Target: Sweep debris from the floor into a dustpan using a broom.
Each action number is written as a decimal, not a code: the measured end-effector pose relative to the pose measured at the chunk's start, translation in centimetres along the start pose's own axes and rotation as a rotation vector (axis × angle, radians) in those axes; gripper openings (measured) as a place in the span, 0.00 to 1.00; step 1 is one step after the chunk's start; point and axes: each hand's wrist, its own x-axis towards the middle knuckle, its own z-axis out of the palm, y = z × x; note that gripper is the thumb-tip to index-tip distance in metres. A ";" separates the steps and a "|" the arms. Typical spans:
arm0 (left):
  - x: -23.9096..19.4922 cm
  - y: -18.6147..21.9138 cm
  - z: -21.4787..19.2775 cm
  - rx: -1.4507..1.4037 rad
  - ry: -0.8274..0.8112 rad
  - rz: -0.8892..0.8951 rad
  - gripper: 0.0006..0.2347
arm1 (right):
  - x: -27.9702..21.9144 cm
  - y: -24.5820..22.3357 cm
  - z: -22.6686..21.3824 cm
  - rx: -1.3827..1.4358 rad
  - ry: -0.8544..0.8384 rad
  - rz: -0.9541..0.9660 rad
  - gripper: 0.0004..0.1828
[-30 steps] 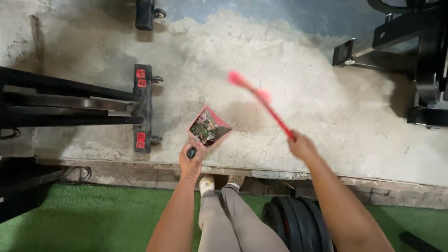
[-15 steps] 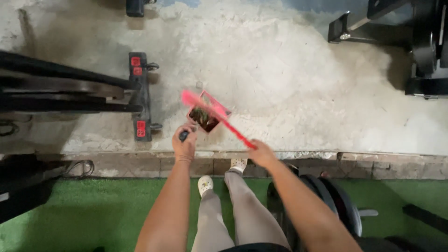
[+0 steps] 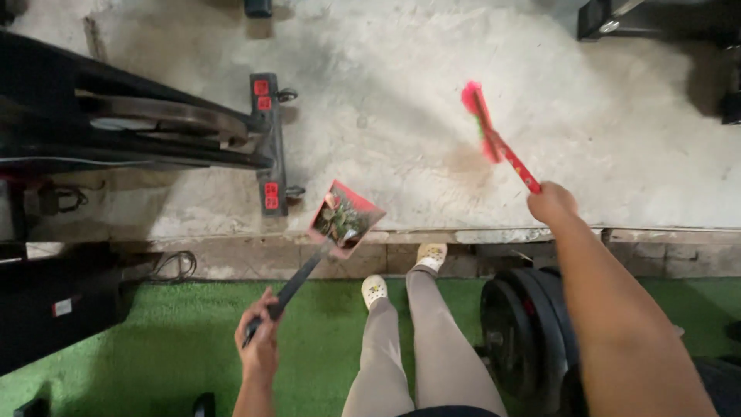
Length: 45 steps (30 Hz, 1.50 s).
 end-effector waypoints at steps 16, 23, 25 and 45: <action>-4.1 -5.2 -1.6 0.221 0.122 0.143 0.09 | -26.4 -18.9 18.6 -0.204 -0.450 -0.501 0.47; -4.6 -3.9 -4.1 0.119 0.200 0.009 0.07 | -18.8 -17.0 7.9 -0.104 -0.246 -0.382 0.17; -5.1 -4.2 -5.0 0.055 0.230 -0.039 0.07 | -13.9 -18.6 6.0 -0.115 -0.194 -0.391 0.15; -2.0 -7.7 -5.8 0.051 0.116 0.160 0.11 | -29.1 -19.2 8.0 -0.098 -0.277 -0.476 0.22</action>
